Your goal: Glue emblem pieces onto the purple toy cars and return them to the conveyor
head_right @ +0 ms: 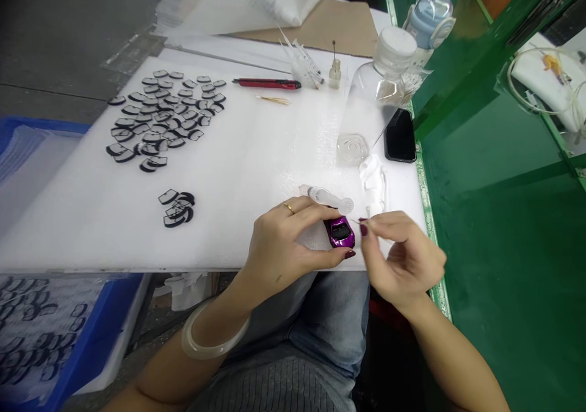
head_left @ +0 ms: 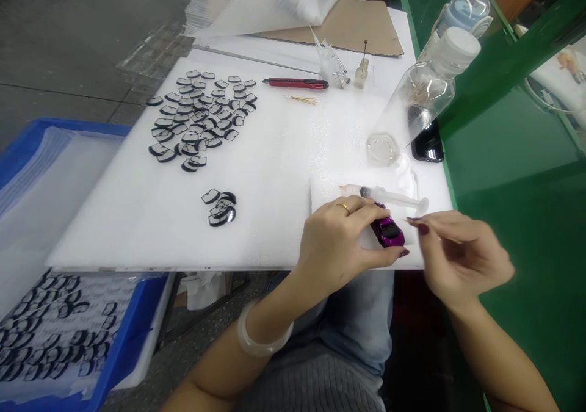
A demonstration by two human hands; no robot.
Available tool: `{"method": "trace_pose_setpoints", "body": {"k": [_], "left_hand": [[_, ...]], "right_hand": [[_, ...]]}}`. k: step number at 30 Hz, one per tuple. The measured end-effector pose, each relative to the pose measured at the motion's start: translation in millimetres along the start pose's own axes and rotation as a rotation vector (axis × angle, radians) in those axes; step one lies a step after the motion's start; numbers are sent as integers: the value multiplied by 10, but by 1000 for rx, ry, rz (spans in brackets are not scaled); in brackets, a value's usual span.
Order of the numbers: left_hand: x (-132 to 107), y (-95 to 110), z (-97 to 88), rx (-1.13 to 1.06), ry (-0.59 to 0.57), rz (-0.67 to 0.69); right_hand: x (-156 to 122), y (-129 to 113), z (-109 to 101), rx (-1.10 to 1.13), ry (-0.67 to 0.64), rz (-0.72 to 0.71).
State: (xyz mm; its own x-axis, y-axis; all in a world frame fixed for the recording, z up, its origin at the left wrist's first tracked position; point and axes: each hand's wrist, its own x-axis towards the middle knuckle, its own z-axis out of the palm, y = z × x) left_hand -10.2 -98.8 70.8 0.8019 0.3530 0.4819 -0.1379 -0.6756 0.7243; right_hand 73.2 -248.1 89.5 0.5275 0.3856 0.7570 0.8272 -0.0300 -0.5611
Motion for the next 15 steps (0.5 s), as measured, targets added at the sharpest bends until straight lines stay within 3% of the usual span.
{"method": "trace_pose_setpoints", "body": {"k": [3, 5, 8, 12, 15], "left_hand": [[-6, -17, -10, 13, -11, 29], [-16, -30, -24, 24, -31, 65], [-32, -46, -43, 39, -61, 105], [-45, -61, -52, 50, -82, 87], [-51, -67, -41, 43, -87, 74]], "right_hand": [[162, 91, -151, -44, 112, 115], [304, 185, -187, -67, 80, 181], [496, 328, -51, -95, -92, 226], [660, 438, 278, -68, -447, 270], [732, 472, 283, -27, -657, 304]]}}
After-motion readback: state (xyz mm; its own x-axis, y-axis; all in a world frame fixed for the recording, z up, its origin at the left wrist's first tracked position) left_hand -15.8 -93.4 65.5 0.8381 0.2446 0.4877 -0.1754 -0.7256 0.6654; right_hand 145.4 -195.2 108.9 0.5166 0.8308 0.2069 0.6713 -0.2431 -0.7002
